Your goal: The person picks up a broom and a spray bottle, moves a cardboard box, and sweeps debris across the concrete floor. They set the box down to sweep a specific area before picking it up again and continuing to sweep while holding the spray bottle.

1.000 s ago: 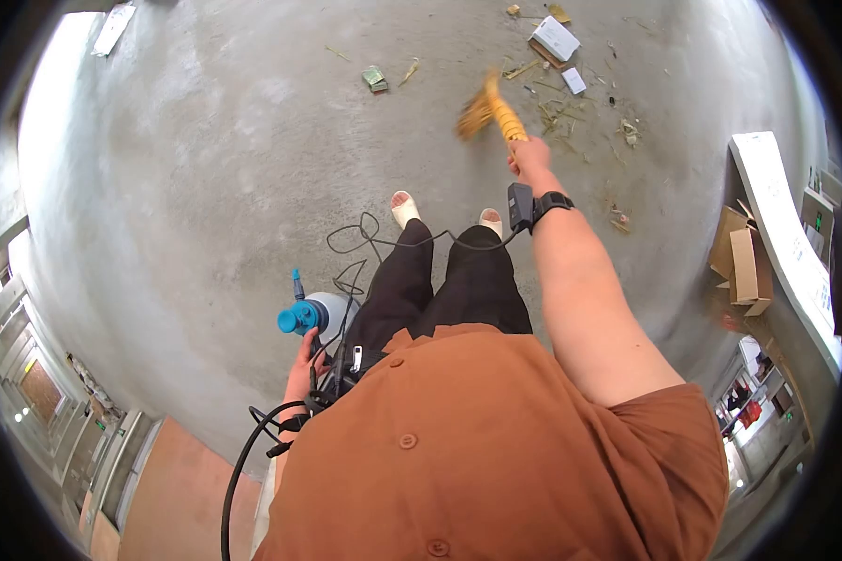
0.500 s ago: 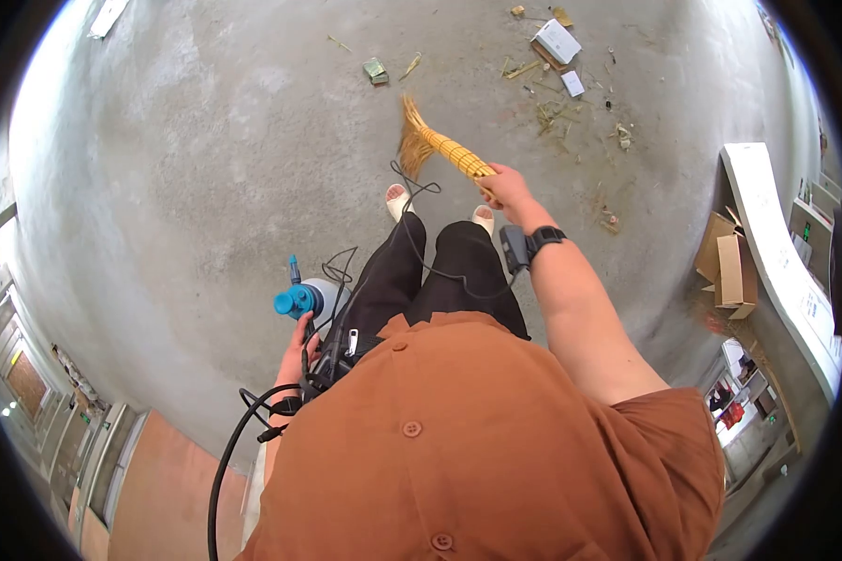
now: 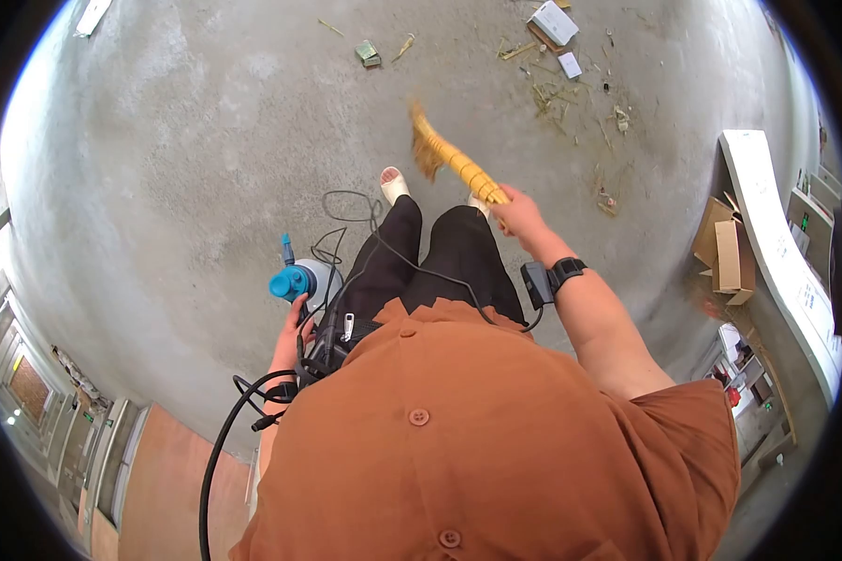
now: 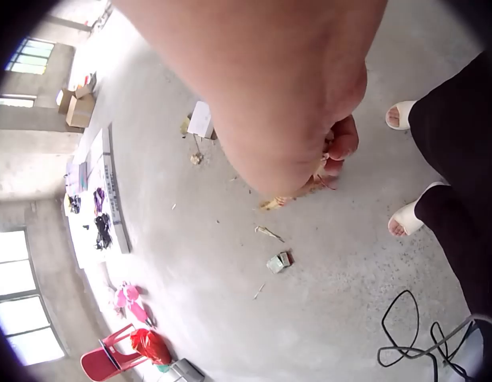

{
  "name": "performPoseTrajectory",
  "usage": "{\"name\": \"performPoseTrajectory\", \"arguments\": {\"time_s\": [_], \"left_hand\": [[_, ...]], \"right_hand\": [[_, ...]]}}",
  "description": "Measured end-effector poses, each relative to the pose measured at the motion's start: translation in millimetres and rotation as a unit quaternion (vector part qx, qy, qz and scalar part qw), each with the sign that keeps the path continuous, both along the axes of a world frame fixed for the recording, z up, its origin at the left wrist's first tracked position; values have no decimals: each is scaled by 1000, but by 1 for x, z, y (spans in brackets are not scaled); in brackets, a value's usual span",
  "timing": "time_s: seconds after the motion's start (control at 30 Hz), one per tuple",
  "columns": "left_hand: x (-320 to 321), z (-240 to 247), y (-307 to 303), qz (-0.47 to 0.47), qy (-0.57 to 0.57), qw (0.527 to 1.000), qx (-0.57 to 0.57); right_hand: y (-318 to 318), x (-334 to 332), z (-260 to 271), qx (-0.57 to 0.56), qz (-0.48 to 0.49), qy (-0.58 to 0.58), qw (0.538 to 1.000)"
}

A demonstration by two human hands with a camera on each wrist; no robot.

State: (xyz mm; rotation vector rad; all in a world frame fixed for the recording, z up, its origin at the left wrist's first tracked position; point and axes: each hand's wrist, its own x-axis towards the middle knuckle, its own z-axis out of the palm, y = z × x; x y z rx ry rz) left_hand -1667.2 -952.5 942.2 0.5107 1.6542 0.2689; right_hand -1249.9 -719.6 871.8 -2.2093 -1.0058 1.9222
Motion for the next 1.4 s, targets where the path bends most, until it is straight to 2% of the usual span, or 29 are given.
{"name": "performPoseTrajectory", "arguments": {"time_s": [0.07, 0.13, 0.17, 0.2, 0.23, 0.37, 0.43, 0.47, 0.53, 0.67, 0.77, 0.83, 0.97, 1.03, 1.17, 1.23, 1.27, 1.33, 1.37, 1.4], "left_hand": [[0, -1, -1, -16, 2, 1000, -2], [-3, -7, -5, -24, -2, 1000, 18], [-5, -8, -6, -31, -5, 999, 37], [-4, -4, -5, -34, -4, 999, 37], [-4, -1, -2, -30, -4, 999, 20], [-4, -9, -8, -44, 23, 998, 33], [1, -2, 0, -31, 20, 999, 6], [2, 2, 2, -16, 12, 1000, 4], [7, 10, 9, -15, 15, 1000, 0], [9, 22, 20, 5, 6, 999, -34], [5, 7, 6, 1, 1, 1000, -6], [3, 2, 0, 4, -1, 1000, 0], [-1, -9, -11, 2, 2, 1000, 28], [-3, -16, -18, 3, 4, 1000, 30], [0, -8, -14, 10, -15, 1000, 21], [3, -1, -8, 2, -15, 1000, 25], [3, 0, -7, -9, -15, 999, 31], [-2, -2, -13, -17, -1, 1000, 22], [-4, -4, -15, -25, 11, 1000, 15], [-4, -5, -18, -25, 11, 999, 16]], "right_hand": [[-13, 4, -7, -44, 14, 14, 999], [-29, 7, -31, 4, 133, -65, 989], [-36, 9, -41, 3, 132, -65, 989], [-42, 8, -45, 117, 196, -125, 966], [-44, 10, -49, 229, 256, -183, 921], [-26, 1, -38, 183, 237, -251, 920], [-2, -5, -30, 207, 191, -176, 943], [5, -11, -24, 211, 189, -176, 943], [20, -26, -18, 215, 219, -113, 945], [48, -62, -40, 220, 236, -27, 946], [67, -78, -55, 230, 287, -47, 929], [75, -85, -41, 262, 322, -171, 893], [57, -76, -38, 305, 333, -193, 871], [46, -59, -33, 272, 328, -161, 890], [15, -30, -24, 248, 352, -108, 896], [8, -22, -24, 164, 340, -82, 922], [8, -20, -30, 164, 340, -81, 923], [10, -23, -40, 184, 372, -161, 896], [7, -24, -44, 184, 371, -160, 896], [6, -30, -39, 205, 347, -215, 890]]}}
